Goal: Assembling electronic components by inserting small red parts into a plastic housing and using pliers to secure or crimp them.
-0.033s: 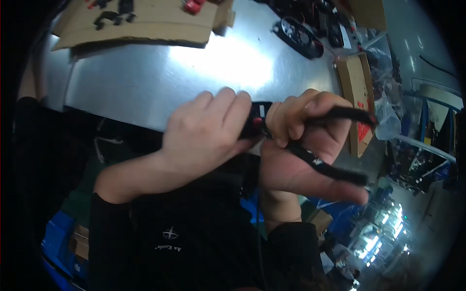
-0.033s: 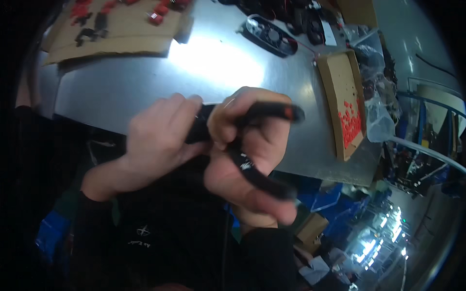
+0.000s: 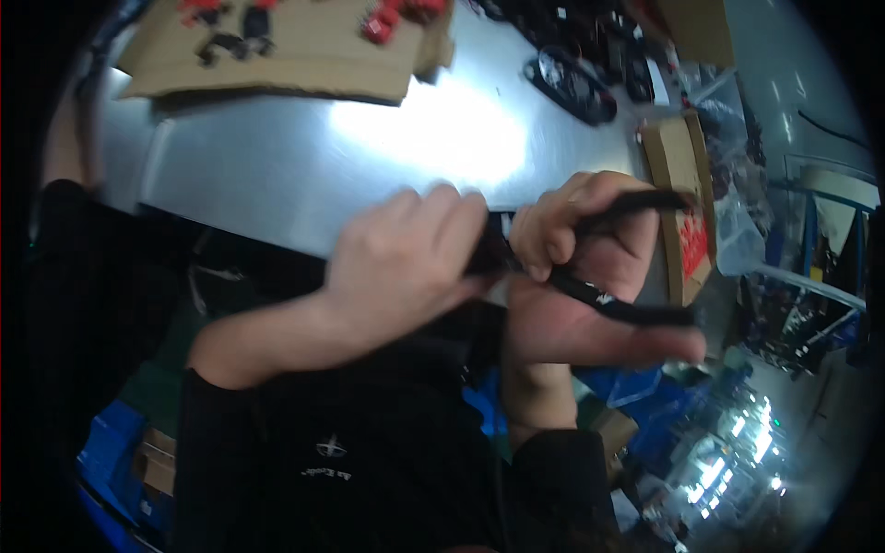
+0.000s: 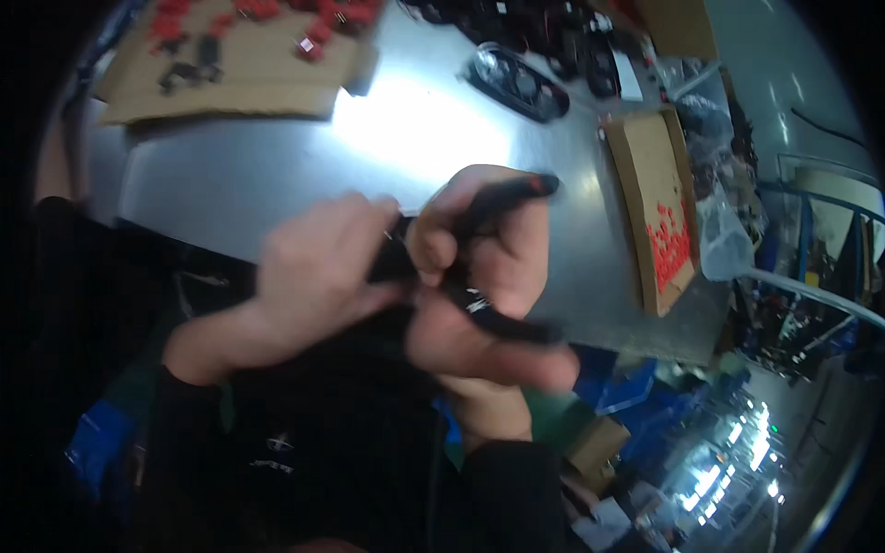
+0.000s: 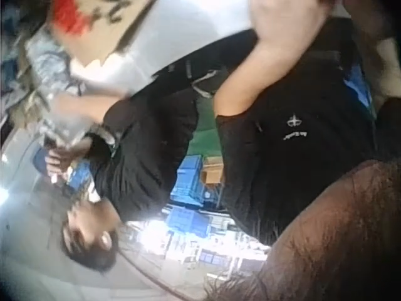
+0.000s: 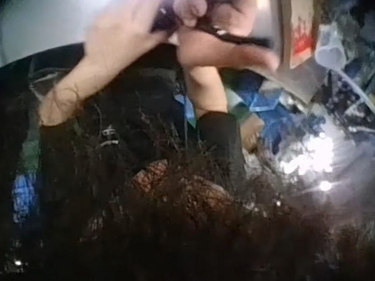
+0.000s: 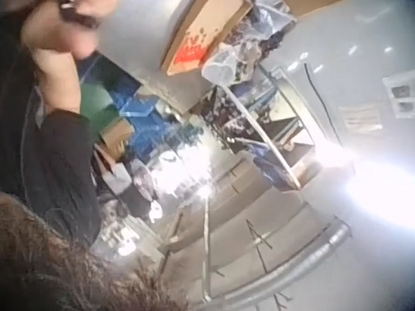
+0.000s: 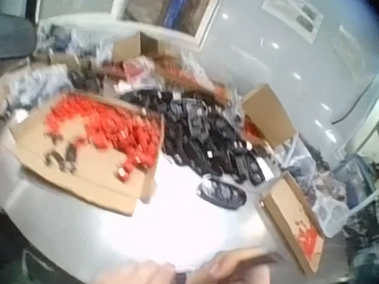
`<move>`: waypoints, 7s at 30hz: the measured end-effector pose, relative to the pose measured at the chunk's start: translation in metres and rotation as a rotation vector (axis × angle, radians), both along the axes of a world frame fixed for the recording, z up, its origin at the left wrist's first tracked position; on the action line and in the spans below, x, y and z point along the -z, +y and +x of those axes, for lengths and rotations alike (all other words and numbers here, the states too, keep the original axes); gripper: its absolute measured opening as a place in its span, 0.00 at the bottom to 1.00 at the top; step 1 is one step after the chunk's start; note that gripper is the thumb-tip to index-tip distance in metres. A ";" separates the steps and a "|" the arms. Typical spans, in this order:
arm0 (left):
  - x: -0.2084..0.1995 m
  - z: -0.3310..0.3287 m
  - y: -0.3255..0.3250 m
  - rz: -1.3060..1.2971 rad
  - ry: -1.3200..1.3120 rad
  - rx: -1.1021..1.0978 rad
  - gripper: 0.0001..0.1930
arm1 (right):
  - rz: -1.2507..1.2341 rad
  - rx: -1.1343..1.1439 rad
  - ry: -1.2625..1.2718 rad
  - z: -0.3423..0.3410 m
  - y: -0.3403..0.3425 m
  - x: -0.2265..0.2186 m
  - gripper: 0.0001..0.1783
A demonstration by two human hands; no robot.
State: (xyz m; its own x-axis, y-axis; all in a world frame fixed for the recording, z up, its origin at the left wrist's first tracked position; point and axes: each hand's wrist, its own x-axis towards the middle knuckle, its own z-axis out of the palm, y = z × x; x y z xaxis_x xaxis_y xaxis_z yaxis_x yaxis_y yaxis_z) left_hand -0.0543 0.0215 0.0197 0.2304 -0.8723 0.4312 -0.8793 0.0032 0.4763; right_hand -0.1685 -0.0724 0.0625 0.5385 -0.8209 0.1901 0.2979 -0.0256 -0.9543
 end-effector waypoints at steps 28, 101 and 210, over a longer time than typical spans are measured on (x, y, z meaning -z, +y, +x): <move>-0.013 0.168 -0.135 -0.006 -0.458 -0.266 0.15 | -1.056 -0.049 0.844 -0.068 -0.121 0.015 0.47; -0.017 0.052 0.012 0.117 0.568 0.209 0.31 | -1.090 -0.606 0.634 -0.026 -0.087 0.005 0.34; -0.002 0.065 0.000 -0.006 0.463 0.319 0.25 | -1.170 -0.406 0.762 0.002 -0.119 0.006 0.12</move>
